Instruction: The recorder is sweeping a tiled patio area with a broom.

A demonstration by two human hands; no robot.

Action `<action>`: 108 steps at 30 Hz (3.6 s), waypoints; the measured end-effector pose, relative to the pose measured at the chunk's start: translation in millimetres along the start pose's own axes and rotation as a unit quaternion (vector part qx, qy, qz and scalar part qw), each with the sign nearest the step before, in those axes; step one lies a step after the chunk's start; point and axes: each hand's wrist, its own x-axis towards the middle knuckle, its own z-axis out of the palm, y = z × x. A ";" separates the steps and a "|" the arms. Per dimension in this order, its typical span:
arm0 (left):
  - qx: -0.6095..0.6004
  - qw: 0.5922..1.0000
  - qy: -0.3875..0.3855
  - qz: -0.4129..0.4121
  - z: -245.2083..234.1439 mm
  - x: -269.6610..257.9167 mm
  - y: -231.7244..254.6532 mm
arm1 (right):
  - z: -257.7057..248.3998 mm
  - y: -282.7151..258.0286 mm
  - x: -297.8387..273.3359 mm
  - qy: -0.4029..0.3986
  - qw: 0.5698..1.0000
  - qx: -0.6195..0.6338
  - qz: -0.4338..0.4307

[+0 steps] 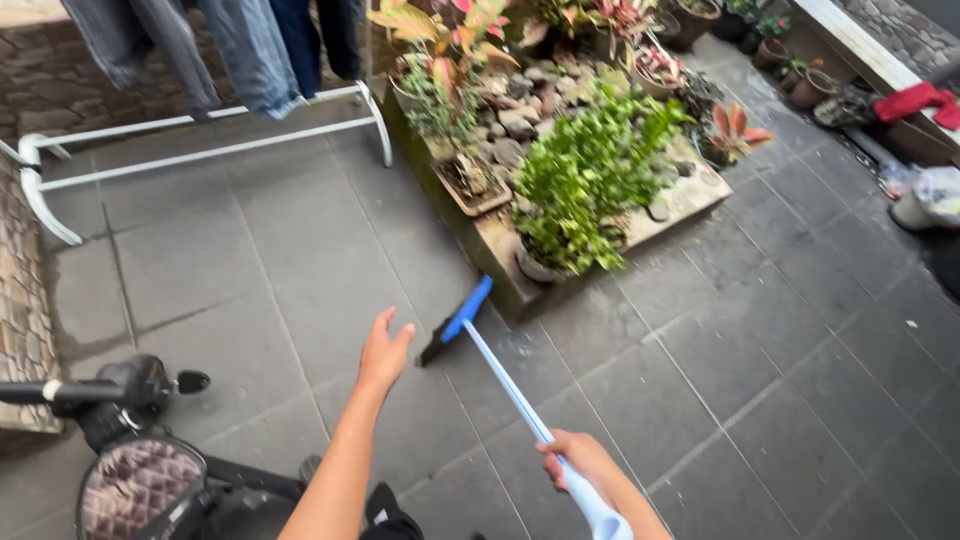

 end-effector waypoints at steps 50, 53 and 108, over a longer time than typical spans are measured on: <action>0.046 0.995 -0.068 0.064 -3.5 -46.8 -23.6 | 2.0 125.2 -35.0 -0.001 0.995 0.100 0.022; 0.039 0.993 -0.076 0.082 0.6 -55.3 -9.3 | 24.6 125.1 -59.9 0.025 0.986 0.160 0.034; 0.017 0.847 0.360 -0.391 -349.6 -173.3 -399.5 | 493.1 97.7 229.0 -0.069 0.979 0.127 -0.142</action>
